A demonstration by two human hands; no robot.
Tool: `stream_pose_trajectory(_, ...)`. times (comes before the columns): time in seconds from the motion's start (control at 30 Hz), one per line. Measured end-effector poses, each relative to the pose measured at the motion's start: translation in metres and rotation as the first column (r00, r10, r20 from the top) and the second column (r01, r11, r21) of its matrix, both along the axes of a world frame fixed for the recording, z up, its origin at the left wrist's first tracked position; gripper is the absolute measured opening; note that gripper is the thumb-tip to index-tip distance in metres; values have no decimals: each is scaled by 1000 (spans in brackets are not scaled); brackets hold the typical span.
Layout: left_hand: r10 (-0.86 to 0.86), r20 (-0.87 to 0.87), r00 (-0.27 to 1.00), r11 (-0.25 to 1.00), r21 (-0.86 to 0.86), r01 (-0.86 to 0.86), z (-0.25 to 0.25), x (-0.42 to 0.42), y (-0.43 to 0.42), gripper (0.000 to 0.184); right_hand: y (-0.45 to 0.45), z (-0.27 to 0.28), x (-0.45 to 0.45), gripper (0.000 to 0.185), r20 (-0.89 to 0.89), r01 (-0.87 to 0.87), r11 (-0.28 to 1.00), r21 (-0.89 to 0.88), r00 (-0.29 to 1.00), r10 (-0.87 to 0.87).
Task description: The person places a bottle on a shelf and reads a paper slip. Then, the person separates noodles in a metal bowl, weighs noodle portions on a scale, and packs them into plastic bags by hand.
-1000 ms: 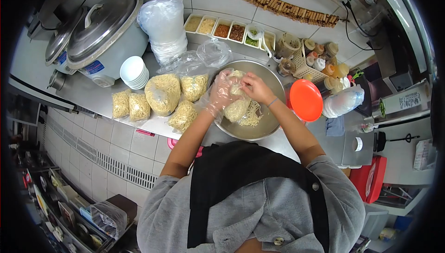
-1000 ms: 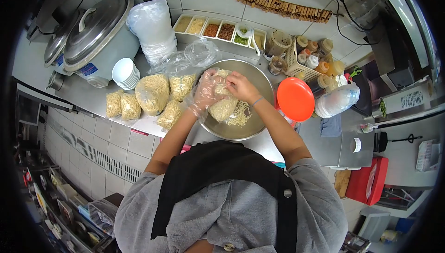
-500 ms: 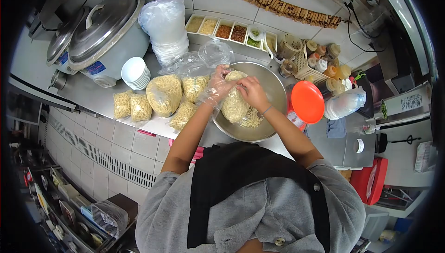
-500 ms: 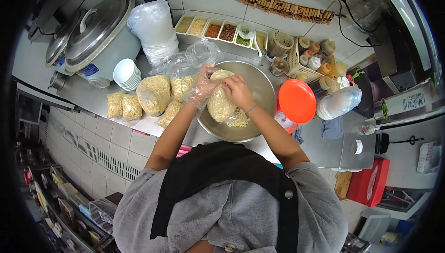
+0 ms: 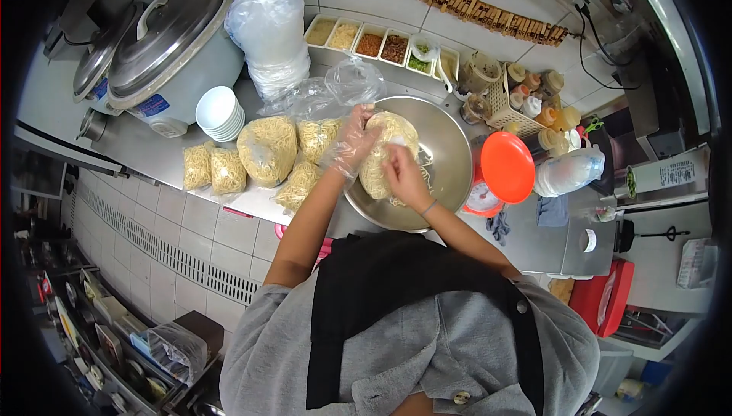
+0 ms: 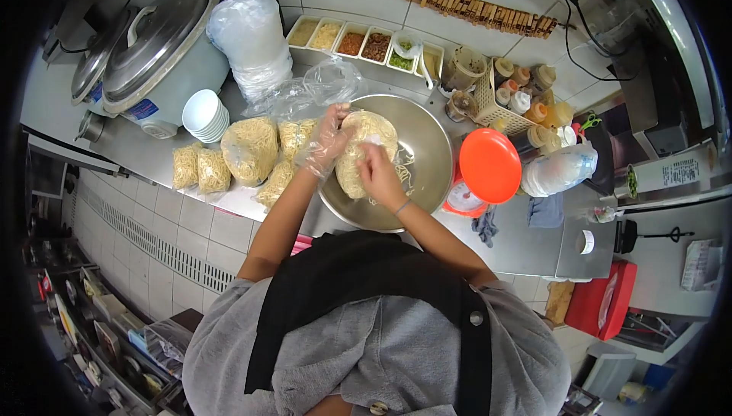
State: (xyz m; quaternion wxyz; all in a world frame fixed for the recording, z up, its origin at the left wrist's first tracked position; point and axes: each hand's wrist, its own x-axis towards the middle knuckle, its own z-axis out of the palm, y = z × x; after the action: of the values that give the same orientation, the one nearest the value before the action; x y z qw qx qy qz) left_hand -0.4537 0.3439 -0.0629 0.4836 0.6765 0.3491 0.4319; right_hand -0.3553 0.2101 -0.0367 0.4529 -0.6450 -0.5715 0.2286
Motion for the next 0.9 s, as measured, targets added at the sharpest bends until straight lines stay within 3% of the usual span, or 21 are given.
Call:
stream_pose_trajectory(0.03, -73, 109, 991, 976, -195, 93, -1, -1, 0, 39, 5, 5, 2, 22, -21, 52, 998, 40, 998, -51)
stream_pose_trajectory(0.07, -76, 102, 992, 976, -195, 95, -2, -2, 0, 39, 10, 6, 7, 22, -28, 56, 998, 40, 998, -55)
stream_pose_trajectory(0.17, -93, 153, 984, 963, -236, 128, -3, -1, 3, 40, 22, 3, 24, 25, 357, -69, 995, 75, 933, 38)
stream_pose_trajectory(0.27, -58, 134, 989, 978, -190, 83, -14, 2, 5, 46, 29, -13, 33, 17, 422, -84, 983, 164, 907, 7)
stream_pose_trajectory(0.37, -77, 194, 978, 979, -170, 111, -10, 3, 0, 52, 34, -1, 27, 8, 461, -37, 993, 114, 887, -20)
stream_pose_trajectory(0.47, -83, 123, 989, 962, -249, 112, 3, 0, -4, 57, 39, 0, 30, 6, 358, -87, 989, 122, 933, 37)
stream_pose_trajectory(0.53, -77, -66, 995, 996, -48, 74, 1, -2, -6, 57, 42, -1, 37, 7, 320, -125, 987, 104, 944, 86)
stream_pose_trajectory(0.6, -109, -40, 993, 993, 36, 110, -9, 3, -3, 58, 38, 0, 42, 8, 278, -160, 984, 83, 952, 132)
stream_pose_trajectory(0.67, -145, -17, 989, 981, 124, 146, -20, 5, -2, 58, 34, 4, 47, 12, 288, -319, 947, 30, 910, 298)
stream_pose_trajectory(0.73, -34, -134, 990, 983, 175, 57, -9, 3, -10, 57, 35, 2, 46, 11, 289, -316, 948, 41, 912, 291)
stream_pose_trajectory(0.87, -32, -54, 998, 989, 146, 40, -6, 0, -8, 57, 31, 14, 37, 16, 293, -305, 952, -1, 911, 291)
stream_pose_trajectory(0.9, -97, 16, 995, 995, -6, 97, 5, -3, -10, 56, 31, 11, 38, 16, 292, -304, 953, 1, 911, 290)
